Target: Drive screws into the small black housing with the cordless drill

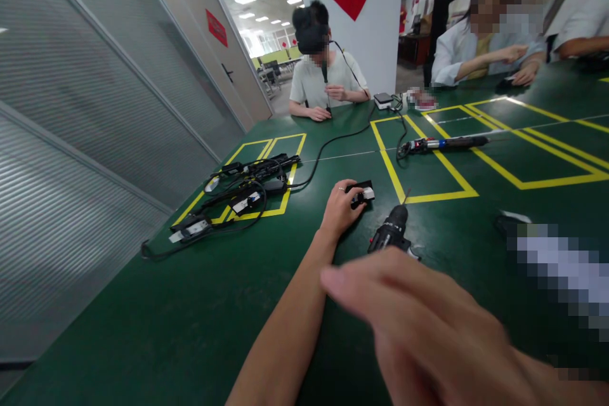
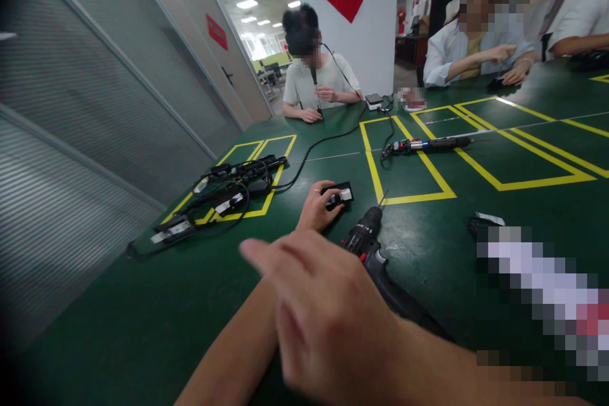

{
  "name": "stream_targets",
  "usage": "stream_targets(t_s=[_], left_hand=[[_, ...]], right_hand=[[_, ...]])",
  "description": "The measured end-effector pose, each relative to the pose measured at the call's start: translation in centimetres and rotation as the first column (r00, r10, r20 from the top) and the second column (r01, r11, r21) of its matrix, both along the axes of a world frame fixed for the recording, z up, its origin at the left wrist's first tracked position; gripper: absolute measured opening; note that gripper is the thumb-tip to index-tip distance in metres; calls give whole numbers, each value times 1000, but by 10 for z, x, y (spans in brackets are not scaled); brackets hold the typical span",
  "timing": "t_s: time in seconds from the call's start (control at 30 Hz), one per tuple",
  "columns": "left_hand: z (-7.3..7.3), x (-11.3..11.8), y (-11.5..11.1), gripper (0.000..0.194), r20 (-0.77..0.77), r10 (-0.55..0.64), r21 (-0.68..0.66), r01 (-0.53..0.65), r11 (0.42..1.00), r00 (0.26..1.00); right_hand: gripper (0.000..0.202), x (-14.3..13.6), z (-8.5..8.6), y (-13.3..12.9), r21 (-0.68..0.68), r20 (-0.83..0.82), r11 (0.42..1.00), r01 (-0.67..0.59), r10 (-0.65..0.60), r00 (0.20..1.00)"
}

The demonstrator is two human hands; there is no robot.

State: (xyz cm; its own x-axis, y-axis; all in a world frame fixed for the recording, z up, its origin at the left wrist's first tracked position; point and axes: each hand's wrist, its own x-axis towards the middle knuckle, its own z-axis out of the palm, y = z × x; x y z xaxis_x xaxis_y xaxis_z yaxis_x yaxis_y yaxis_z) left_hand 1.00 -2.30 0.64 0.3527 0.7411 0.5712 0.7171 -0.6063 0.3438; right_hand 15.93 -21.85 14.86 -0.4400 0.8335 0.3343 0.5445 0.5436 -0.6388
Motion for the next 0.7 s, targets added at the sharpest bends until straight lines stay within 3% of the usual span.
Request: stream_targets(t_s=[0.03, 0.07, 0.13, 0.23, 0.33, 0.4, 0.47, 0.57, 0.63, 0.7], left_hand=[[1, 0, -2, 32, -4, 7, 16, -7, 1000, 1000], [2, -1, -5, 32, -7, 16, 32, -16, 999, 1000], [6, -2, -10, 33, 6, 48, 59, -48, 997, 999], [18, -8, -14, 36, 126, 127, 54, -134, 989, 984], [30, -22, -10, 39, 352, 207, -115, -177, 977, 913], [36, -39, -8, 41, 515, 281, -312, -128, 941, 810], [37, -63, -11, 43, 615, 391, -512, -31, 859, 684], [34, -110, -30, 44, 591, 598, -766, 145, 626, 541], [30, -146, -47, 42, 512, 718, -854, 190, 484, 471], [28, -181, -63, 35, 454, 779, -891, 215, 400, 433]], right_hand=[[44, -1, -8, 16, 78, -63, 996, -44, 49, 997], [42, -3, -18, 33, 148, -156, 989, 14, 10, 988], [40, -8, -40, 64, 134, -240, 979, 151, -116, 964], [38, -10, -73, 94, 89, -245, 972, 219, -191, 950], [35, -8, -95, 105, 35, -190, 971, 236, -226, 955], [26, -6, -104, 107, 17, -142, 974, 226, -221, 965], [22, -4, -108, 108, 12, -109, 976, 216, -213, 971], [23, -3, -110, 109, 9, -76, 980, 200, -199, 977], [23, -4, -110, 109, 7, -60, 981, 194, -193, 979], [24, -4, -110, 108, 5, -47, 982, 190, -189, 981]])
